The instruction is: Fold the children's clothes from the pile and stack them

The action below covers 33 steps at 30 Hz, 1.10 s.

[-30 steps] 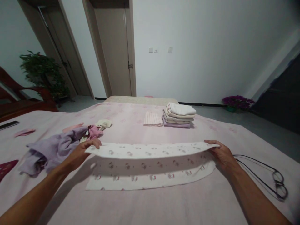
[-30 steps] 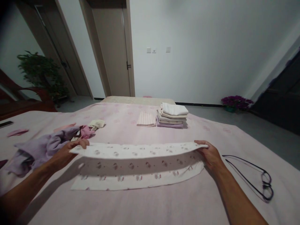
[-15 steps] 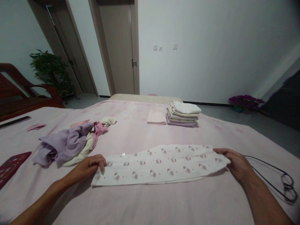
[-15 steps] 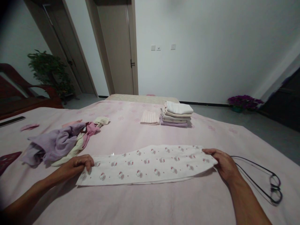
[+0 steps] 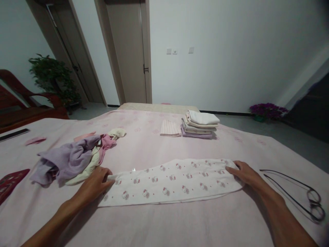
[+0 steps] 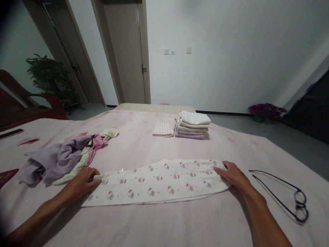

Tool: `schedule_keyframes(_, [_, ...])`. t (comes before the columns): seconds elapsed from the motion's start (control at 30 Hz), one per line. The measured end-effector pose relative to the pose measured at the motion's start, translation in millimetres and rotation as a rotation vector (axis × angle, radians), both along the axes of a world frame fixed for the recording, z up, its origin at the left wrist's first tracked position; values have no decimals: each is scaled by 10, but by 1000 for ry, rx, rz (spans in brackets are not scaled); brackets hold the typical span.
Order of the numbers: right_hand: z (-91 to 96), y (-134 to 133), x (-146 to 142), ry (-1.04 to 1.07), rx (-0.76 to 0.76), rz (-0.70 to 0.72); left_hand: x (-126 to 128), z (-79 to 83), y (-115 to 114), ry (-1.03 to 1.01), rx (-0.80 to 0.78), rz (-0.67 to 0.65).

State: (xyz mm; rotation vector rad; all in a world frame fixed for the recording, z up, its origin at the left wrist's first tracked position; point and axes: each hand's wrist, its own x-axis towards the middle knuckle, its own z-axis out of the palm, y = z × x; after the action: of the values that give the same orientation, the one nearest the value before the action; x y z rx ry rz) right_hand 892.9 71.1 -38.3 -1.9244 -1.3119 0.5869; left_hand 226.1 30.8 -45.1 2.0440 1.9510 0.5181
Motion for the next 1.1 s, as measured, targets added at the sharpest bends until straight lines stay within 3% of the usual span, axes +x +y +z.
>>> schedule_keyframes(0.1, [-4, -22, -1, -4, -62, 89, 17, -27, 24, -64, -15, -35])
schedule_keyframes(0.2, [-13, -84, -21, 129, -33, 80, 58, -32, 28, -228, -12, -20])
schedule_keyframes(0.33, [26, -110, -123, 361, -5, 36, 141, 32, 63, -418, 53, 85])
schedule_keyframes(0.43, [125, -32, -217, 333, 102, -23, 167, 150, 208, -454, 127, 166])
schedule_keyframes(0.6, [198, 211, -292, 215, 233, -62, 56, 198, 754, -273, 220, 153])
schedule_keyframes(0.67, [120, 287, -286, 112, 160, -60, 7, 106, 990, -156, 162, 156])
schedule_keyframes(0.77, [-43, 317, -305, -215, -2, -68, 28, -55, 1222, 56, 111, 130])
schedule_keyframes(0.83, [-117, 286, -385, -479, -15, -94, 153, -106, 1284, 182, 189, 82])
schedule_keyframes(0.93, [-144, 230, -609, -811, 144, -73, 539, -60, 1303, 234, 304, 7])
schedule_keyframes(1.0, [-143, 222, -766, -917, 251, 10, 901, 13, 1317, 173, 285, -54])
schedule_keyframes(1.1, [-185, 248, -905, -957, 293, 93, 1486, 93, 1391, 34, 170, -127])
